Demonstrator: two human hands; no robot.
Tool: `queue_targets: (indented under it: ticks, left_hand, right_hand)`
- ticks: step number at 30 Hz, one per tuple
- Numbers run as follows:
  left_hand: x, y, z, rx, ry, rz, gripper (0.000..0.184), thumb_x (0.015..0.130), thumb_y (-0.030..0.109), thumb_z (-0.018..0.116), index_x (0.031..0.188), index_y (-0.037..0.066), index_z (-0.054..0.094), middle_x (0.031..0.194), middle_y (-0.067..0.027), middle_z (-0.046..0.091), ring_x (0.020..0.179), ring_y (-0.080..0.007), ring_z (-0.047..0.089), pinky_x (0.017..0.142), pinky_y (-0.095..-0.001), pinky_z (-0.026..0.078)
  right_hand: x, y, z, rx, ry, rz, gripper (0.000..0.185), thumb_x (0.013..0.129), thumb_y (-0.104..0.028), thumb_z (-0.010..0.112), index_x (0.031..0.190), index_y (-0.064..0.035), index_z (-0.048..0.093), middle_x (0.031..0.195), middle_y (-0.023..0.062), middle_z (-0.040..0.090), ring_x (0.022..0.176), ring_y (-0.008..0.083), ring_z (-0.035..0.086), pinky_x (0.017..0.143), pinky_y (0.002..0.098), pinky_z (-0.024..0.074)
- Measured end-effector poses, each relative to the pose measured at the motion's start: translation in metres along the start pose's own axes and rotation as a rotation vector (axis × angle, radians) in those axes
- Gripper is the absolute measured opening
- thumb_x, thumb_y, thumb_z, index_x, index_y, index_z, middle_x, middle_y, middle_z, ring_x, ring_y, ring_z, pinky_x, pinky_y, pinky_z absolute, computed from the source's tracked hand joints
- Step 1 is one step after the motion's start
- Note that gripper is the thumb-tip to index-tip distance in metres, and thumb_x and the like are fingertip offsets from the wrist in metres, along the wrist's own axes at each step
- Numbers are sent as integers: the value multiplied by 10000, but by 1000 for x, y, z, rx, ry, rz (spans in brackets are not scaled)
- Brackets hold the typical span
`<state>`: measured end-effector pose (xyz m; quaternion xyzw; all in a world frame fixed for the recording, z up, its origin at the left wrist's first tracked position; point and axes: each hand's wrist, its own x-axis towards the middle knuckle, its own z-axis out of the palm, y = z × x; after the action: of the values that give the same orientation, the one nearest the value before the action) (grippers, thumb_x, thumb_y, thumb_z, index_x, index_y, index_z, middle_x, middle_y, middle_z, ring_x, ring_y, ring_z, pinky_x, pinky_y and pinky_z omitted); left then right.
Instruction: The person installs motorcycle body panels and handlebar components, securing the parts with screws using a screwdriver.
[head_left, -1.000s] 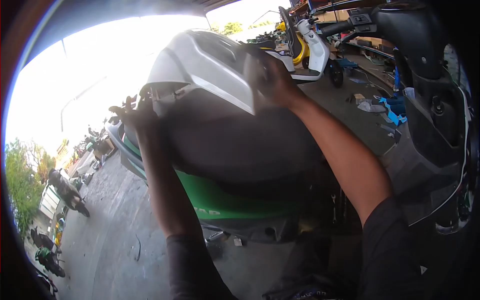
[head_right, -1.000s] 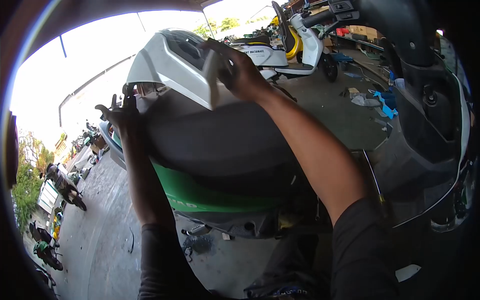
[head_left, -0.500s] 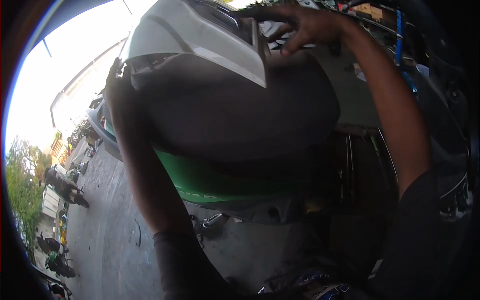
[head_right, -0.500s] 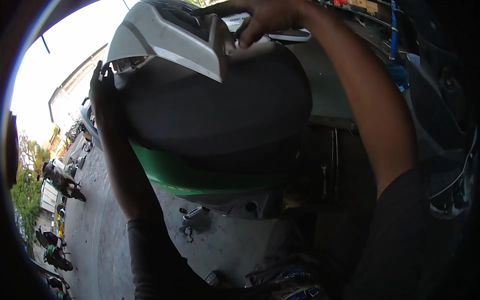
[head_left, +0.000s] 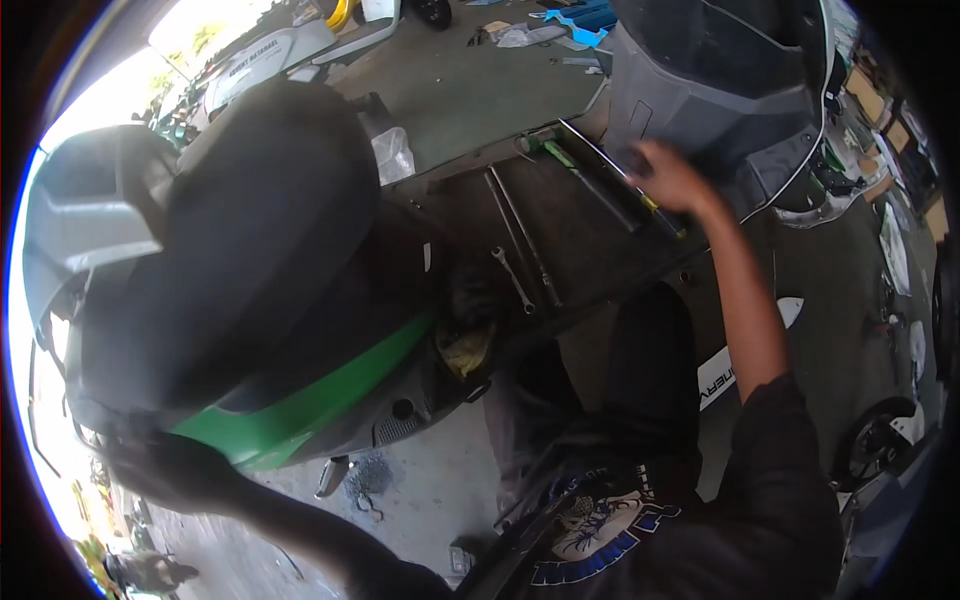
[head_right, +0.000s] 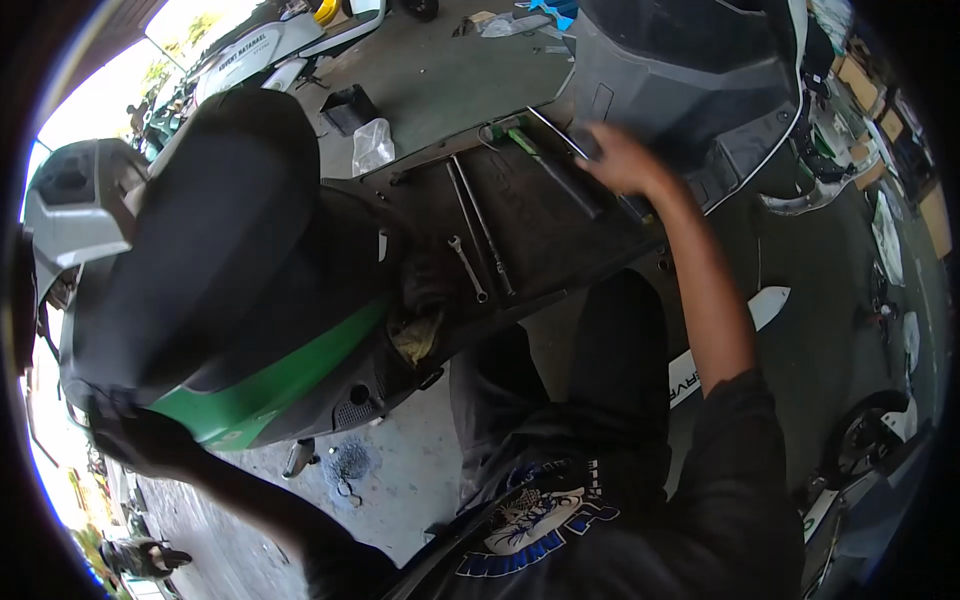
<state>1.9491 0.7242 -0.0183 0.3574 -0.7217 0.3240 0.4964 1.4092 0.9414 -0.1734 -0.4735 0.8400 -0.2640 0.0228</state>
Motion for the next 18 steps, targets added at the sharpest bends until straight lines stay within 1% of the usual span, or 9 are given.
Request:
queue_targets:
  ticks: [2, 3, 4, 5, 10, 11, 13, 15, 18]
  left_hand:
    - [-69, 80, 10, -943, -28, -393, 358, 914, 113, 531, 1231, -52, 514, 1207, -215, 581, 1133, -307, 547, 993, -434, 414]
    - [-91, 121, 14, -1082, -331, -271, 647, 790, 161, 678, 1342, -47, 413, 1202, -188, 590, 1163, -360, 529, 1003, -449, 416]
    - [-92, 150, 21, -857, -565, 55, 795, 746, 190, 723, 1402, -37, 336, 1299, -232, 513, 1222, -394, 478, 1044, -500, 359]
    - [-94, 184, 28, -717, -852, 78, 835, 719, 227, 754, 1413, 11, 342, 1334, -224, 482, 1227, -407, 464, 1053, -518, 340]
    - [-116, 238, 81, -849, -1143, -55, 418, 779, 103, 690, 1189, 71, 612, 1178, -172, 594, 1062, -372, 569, 909, -421, 472]
    - [-115, 242, 87, -843, -1147, -52, 418, 779, 103, 690, 1189, 71, 612, 1178, -172, 594, 1062, -372, 569, 909, -421, 472]
    - [-114, 252, 102, -778, -612, 21, 288, 800, 20, 633, 1076, 91, 670, 1105, -126, 622, 957, -320, 604, 821, -371, 506]
    - [-100, 280, 120, -897, -464, 59, 373, 812, 117, 664, 1183, 107, 627, 1166, -155, 579, 1036, -331, 559, 919, -401, 456]
    - [-68, 302, 116, -844, -623, 127, 506, 822, 219, 678, 1301, 123, 545, 1268, -196, 498, 1155, -358, 482, 1025, -439, 361]
  right_hand:
    - [-30, 49, 32, -224, -92, 254, 418, 873, -206, 625, 1218, 1, 514, 1215, 253, 539, 1133, 414, 519, 960, 477, 428]
    - [-40, 61, 41, -167, -114, 321, 376, 874, -180, 611, 1188, 4, 516, 1192, 262, 536, 1116, 431, 513, 948, 494, 423]
    - [-49, 63, 49, -111, -144, 385, 335, 874, -153, 596, 1158, 7, 518, 1170, 271, 534, 1099, 448, 507, 936, 511, 419]
    - [-57, 62, 56, -106, -162, 374, 335, 874, -153, 596, 1158, 7, 518, 1170, 271, 534, 1099, 448, 507, 936, 511, 419]
    - [-74, 69, 91, -154, 287, 92, 429, 896, -165, 577, 1268, 13, 458, 1225, 306, 485, 1113, 477, 492, 954, 489, 421]
    - [-74, 68, 92, -148, 285, 95, 429, 896, -165, 577, 1268, 13, 458, 1225, 306, 485, 1113, 477, 492, 954, 489, 421]
    - [-77, 65, 96, -101, 237, 206, 470, 923, -193, 556, 1317, 23, 419, 1287, 308, 439, 1153, 486, 466, 975, 486, 404]
    - [-88, 47, 84, -9, 208, 249, 467, 935, -212, 545, 1319, 23, 417, 1307, 303, 425, 1163, 486, 460, 981, 485, 398]
    - [-125, 42, 89, 81, 373, 253, 448, 961, -274, 523, 1283, 26, 437, 1194, 244, 491, 1091, 415, 519, 930, 455, 417]
